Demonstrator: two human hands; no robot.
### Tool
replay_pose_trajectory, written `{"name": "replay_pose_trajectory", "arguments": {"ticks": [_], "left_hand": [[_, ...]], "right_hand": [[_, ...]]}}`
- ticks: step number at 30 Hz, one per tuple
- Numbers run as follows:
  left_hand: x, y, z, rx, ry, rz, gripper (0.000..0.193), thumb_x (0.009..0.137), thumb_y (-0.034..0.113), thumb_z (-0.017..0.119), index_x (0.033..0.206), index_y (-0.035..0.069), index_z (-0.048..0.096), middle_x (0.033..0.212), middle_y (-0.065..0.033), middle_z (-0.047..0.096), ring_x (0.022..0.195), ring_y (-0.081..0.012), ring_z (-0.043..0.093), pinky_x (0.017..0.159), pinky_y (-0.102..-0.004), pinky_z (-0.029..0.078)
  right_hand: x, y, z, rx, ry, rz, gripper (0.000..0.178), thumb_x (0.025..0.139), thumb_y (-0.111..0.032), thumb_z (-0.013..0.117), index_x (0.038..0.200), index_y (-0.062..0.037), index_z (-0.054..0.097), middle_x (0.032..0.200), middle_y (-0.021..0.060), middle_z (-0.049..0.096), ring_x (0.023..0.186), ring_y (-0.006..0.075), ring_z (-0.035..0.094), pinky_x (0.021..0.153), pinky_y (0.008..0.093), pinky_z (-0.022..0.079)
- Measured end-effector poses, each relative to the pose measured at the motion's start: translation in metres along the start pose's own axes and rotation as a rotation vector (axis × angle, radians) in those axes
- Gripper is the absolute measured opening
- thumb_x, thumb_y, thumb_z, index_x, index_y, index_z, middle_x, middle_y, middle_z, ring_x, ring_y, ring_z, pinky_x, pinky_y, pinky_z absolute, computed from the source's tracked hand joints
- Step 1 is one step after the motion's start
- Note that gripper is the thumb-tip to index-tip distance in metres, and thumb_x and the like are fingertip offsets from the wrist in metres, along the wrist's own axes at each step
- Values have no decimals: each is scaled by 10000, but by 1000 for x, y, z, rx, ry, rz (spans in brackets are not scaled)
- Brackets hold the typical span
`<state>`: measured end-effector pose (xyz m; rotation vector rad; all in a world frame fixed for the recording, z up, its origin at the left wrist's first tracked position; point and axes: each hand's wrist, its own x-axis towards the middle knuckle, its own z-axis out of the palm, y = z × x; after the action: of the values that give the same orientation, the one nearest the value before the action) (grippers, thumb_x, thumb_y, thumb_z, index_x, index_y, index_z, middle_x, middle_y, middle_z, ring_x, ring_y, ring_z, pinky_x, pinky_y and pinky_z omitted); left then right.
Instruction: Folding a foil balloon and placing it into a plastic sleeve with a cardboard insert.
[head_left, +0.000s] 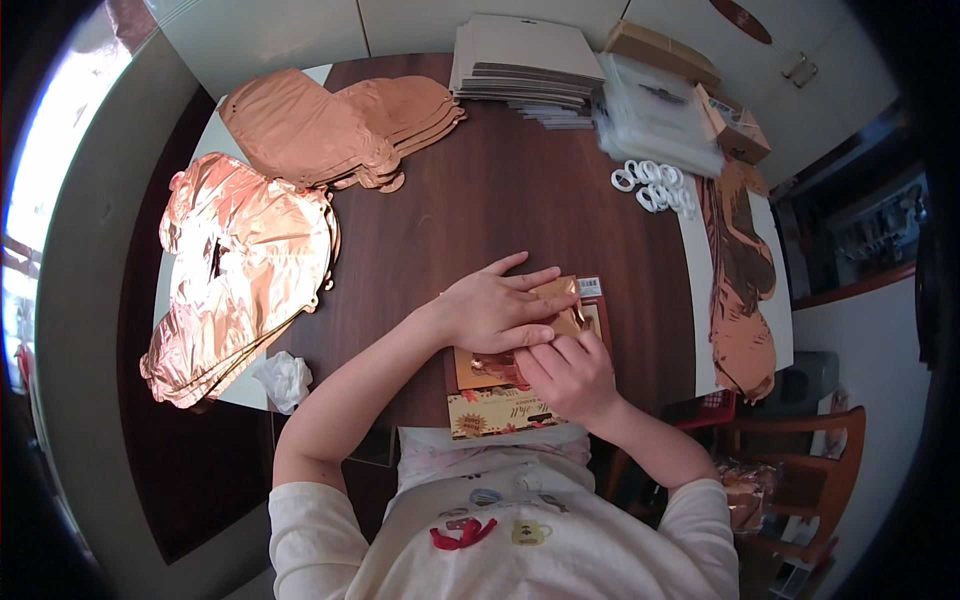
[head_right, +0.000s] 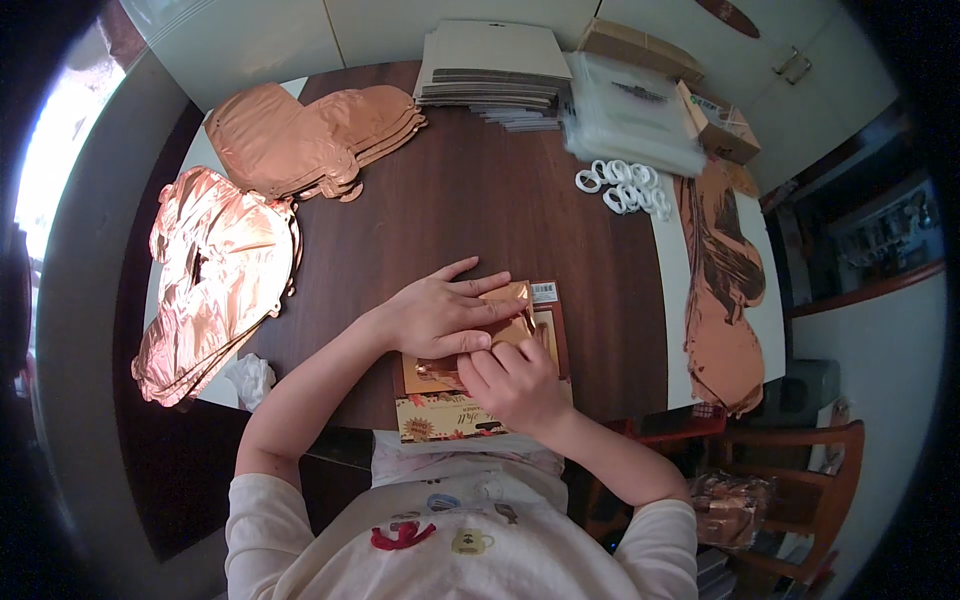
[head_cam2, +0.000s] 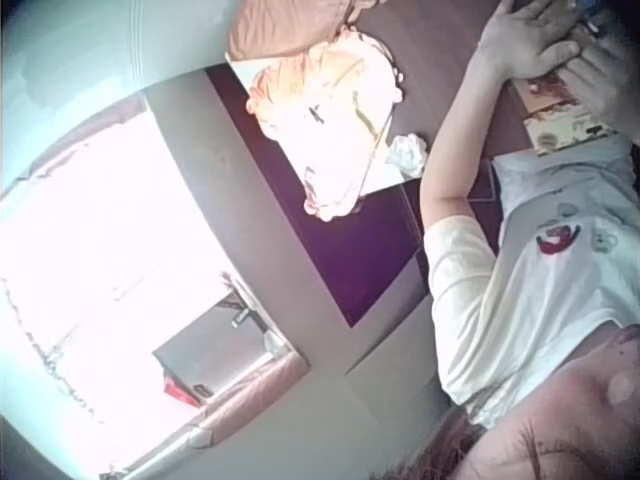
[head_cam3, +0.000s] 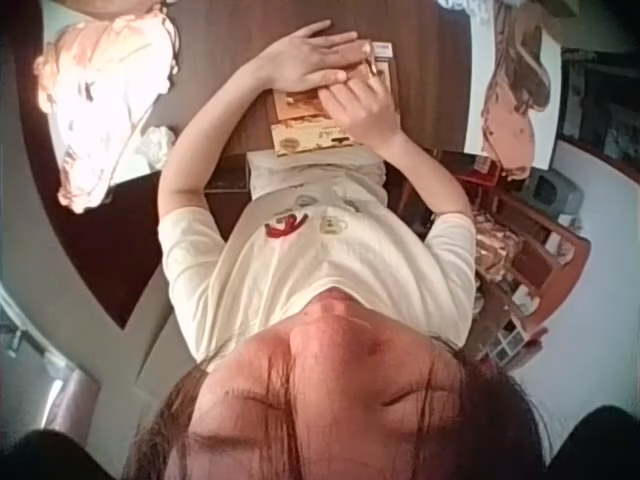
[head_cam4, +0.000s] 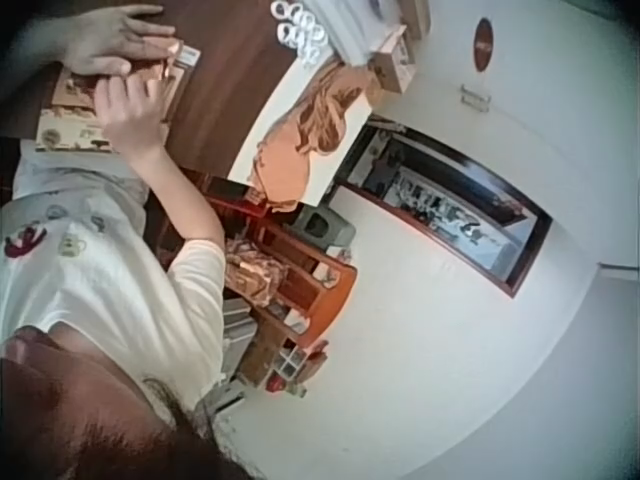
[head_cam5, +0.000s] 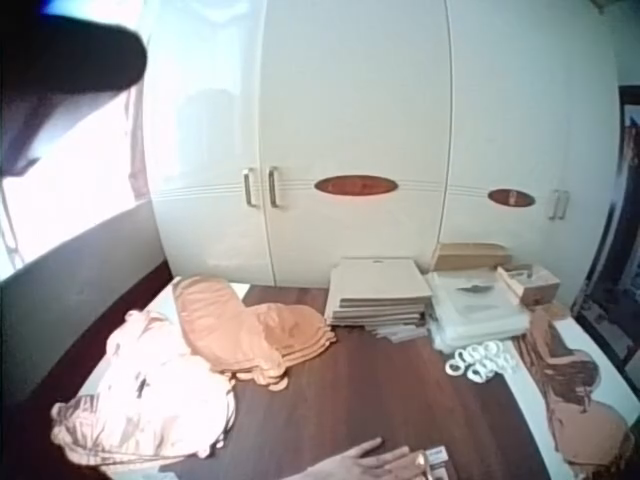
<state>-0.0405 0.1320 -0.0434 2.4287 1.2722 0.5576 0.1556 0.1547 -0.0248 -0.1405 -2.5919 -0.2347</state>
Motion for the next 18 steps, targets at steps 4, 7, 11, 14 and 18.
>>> {"name": "replay_pose_trajectory", "arguments": {"ticks": [4,7,11,14,18], "left_hand": [[0,0,-1,0,-18,-9,613,960,541,249,1413,148,376,1410,-64,434,1364,-241,310,1135,-499,162],[-1,1,-1,2,-1,-7,606,963,537,244,1414,154,375,1414,-61,429,1365,-238,308,1136,-498,160],[0,1,-1,-25,7,-6,577,969,523,244,1413,181,381,1420,-52,423,1365,-230,309,1138,-495,158],[0,0,-1,-15,-13,-11,547,969,502,271,1410,200,389,1418,-46,427,1360,-240,319,1132,-508,159],[2,1,1,56,-57,-14,506,966,454,331,1408,217,395,1447,-18,392,1367,-234,310,1125,-514,171]], "right_hand": [[3,-1,-1,-24,11,-26,69,744,-156,597,773,-94,601,705,-10,498,644,128,489,550,272,359],[-5,-6,1,49,-27,-4,97,757,-160,598,810,-80,614,713,-12,506,661,130,497,576,279,376],[-17,-10,-10,163,-190,49,344,743,-319,661,973,-63,653,965,36,615,891,175,568,781,333,450],[-17,-11,-23,270,-273,77,504,724,-417,682,1064,-47,632,1061,70,588,987,212,546,866,366,453],[-27,-10,-24,316,-302,57,628,704,-476,689,1134,-28,601,1153,97,549,1063,247,517,903,388,458]]}}
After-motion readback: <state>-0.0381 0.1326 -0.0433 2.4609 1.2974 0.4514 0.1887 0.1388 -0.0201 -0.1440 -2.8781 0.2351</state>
